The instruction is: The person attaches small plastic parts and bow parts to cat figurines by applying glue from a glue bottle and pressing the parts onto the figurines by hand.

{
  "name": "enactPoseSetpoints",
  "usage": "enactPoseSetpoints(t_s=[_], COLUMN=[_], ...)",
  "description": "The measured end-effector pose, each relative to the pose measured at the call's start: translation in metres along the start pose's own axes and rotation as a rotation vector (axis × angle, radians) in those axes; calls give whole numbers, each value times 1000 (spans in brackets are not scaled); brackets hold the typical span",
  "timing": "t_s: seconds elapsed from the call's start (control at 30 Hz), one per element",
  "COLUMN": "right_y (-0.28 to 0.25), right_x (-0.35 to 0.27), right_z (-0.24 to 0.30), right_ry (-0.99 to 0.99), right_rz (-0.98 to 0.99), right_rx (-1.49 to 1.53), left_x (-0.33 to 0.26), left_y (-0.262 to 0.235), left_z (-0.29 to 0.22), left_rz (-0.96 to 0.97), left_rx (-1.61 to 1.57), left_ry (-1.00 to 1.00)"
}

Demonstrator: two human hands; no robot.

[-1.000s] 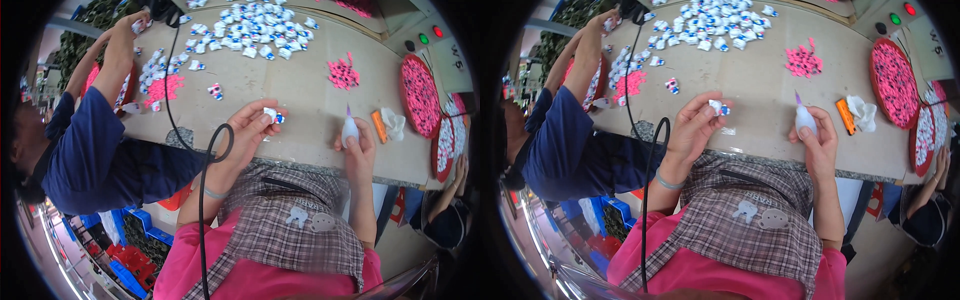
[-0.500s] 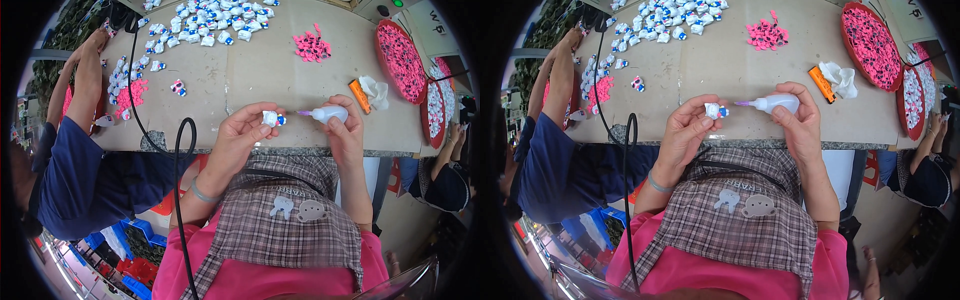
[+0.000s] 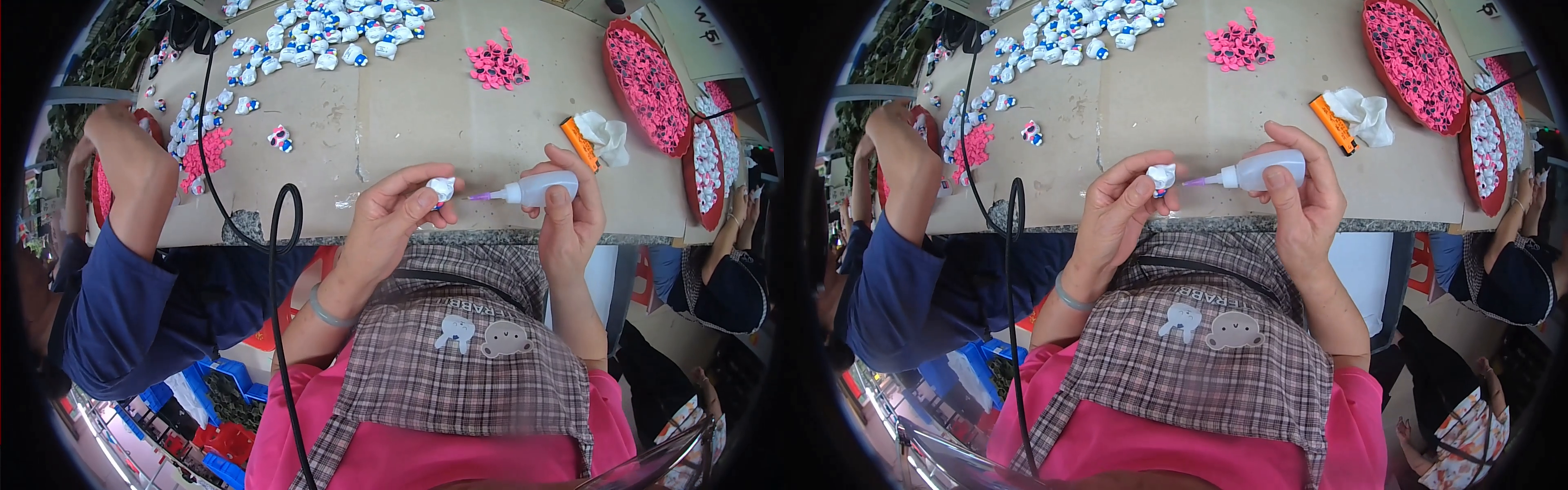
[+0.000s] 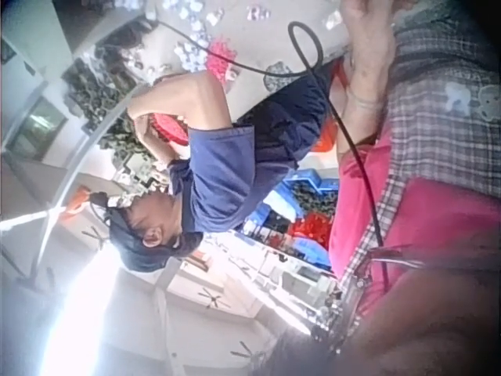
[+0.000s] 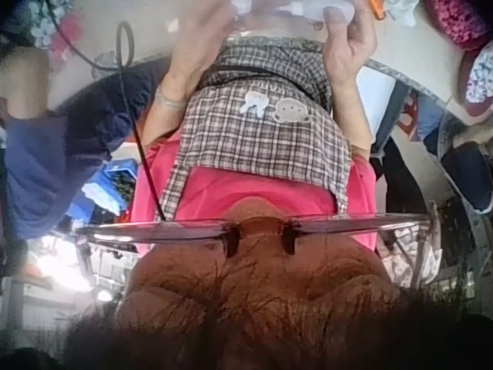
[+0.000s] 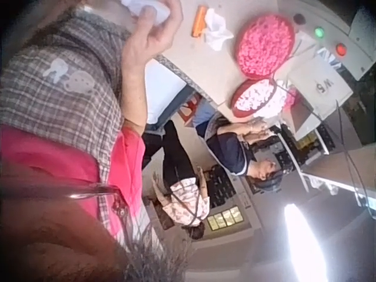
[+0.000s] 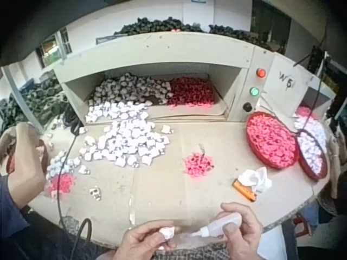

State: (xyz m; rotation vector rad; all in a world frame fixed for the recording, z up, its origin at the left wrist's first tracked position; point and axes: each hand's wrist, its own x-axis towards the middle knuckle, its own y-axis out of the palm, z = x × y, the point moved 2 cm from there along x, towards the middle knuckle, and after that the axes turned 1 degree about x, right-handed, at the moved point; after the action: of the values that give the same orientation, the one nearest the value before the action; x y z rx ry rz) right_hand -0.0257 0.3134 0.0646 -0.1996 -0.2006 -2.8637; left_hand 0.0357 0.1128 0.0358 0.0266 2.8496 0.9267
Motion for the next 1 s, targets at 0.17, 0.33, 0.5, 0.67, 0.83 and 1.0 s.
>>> enactPoseSetpoints(t_s=[0.17,0.33,0.5,0.67,0.83,1.0], right_y=[5,3,3,5,6,5], right_x=[-4,-5,-8,-7,-6,-7], right_z=[7,9,11,9,8,7], right_ry=[-188,-288,-345,-456,-462,-471], right_rz=[-5,19,48,18,30,35], right_rx=[-268,-397,-475,-487,-496,-498], left_x=[-2,-3,-2,-3,-3,-2], left_y=[3,6,6,5,4,5], left_z=[4,3,5,7,8,8], left_rz=[-27,-26,-40,-66,-55,-66], left_rx=[-3,-48,24,90,60,64], left_ry=[-32,-72,-37,-16,-29,-34])
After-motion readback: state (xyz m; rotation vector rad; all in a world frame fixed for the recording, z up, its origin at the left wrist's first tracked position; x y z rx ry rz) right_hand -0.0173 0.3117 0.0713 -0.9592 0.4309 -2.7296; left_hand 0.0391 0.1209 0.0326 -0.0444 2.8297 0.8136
